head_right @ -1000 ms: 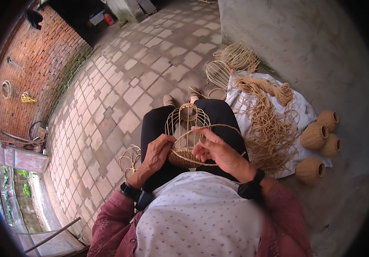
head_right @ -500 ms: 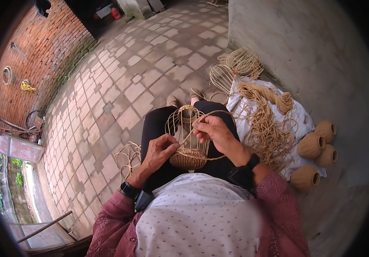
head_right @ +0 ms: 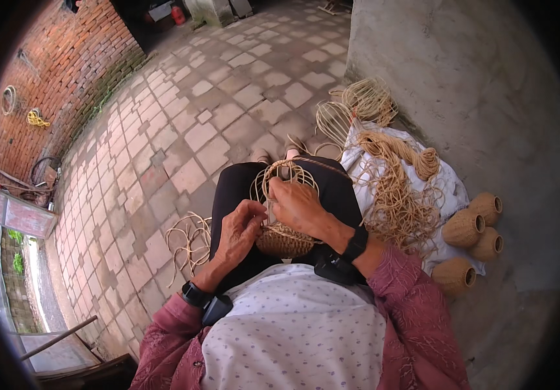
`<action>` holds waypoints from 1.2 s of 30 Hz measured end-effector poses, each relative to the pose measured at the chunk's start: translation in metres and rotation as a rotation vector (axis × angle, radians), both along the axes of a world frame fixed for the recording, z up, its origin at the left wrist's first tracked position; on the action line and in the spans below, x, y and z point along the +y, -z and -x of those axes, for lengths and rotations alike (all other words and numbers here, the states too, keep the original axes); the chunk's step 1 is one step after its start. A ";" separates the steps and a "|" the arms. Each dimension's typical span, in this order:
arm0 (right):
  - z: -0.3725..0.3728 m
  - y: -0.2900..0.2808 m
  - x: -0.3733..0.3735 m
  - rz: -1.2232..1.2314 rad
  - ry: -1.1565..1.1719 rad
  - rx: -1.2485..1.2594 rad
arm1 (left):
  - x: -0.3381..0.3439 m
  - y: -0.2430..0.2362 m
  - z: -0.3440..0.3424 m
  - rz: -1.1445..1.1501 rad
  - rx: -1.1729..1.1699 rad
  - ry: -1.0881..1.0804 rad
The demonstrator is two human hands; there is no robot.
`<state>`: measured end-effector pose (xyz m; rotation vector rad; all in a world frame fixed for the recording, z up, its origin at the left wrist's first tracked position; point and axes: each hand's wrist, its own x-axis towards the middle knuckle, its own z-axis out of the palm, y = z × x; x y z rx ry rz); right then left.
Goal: Weaving a small wicker basket by hand.
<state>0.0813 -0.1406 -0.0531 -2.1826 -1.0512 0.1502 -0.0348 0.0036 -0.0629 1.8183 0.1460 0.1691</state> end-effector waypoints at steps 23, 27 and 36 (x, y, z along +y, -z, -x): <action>-0.019 0.024 -0.062 -0.164 0.297 0.333 | -0.024 -0.023 -0.030 -0.692 -0.149 0.080; -0.024 0.037 -0.116 -0.444 0.299 0.851 | -0.028 -0.025 -0.030 -0.602 -0.126 0.172; -0.049 0.039 -0.048 -0.660 0.144 1.083 | -0.035 -0.029 -0.038 -0.667 0.045 0.223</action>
